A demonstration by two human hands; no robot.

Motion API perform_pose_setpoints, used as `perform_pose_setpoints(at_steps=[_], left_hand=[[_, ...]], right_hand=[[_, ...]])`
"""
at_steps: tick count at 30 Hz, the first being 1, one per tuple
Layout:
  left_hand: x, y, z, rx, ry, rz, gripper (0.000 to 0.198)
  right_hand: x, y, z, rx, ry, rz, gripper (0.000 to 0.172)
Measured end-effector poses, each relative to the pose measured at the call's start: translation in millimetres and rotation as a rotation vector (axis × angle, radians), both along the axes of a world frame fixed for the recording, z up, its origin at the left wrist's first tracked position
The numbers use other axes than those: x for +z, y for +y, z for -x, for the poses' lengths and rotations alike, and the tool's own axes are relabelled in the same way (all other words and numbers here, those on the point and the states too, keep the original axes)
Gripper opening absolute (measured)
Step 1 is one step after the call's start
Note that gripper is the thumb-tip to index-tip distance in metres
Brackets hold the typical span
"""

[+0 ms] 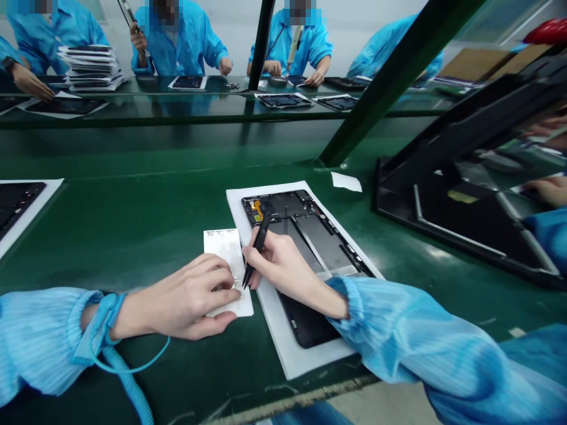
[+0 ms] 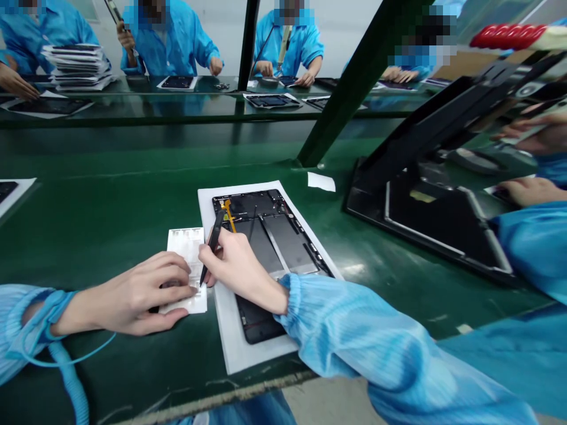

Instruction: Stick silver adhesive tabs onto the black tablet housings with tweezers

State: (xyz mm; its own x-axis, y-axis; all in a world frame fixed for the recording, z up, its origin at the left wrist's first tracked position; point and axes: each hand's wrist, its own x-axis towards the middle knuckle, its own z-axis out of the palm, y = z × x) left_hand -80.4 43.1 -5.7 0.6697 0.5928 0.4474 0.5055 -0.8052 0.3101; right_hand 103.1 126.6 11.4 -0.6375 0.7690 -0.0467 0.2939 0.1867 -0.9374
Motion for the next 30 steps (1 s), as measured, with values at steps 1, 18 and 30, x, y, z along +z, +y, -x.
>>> perform_pose_setpoints(at_steps=[1, 18, 30], left_hand=[[-0.3, 0.0, 0.1, 0.001, 0.009, 0.002, 0.018], [1.2, -1.4, -0.9, 0.015, 0.038, 0.047, 0.02], [3.1, -0.9, -2.2, 0.027, 0.053, 0.066, 0.019]], right_hand=[[0.0, -0.5, 0.1, -0.002, -0.002, -0.005, 0.019], [3.1, -4.0, -1.0, 0.042, 0.018, -0.054, 0.016], [0.3, 0.1, 0.2, 0.033, 0.023, 0.037, 0.015]])
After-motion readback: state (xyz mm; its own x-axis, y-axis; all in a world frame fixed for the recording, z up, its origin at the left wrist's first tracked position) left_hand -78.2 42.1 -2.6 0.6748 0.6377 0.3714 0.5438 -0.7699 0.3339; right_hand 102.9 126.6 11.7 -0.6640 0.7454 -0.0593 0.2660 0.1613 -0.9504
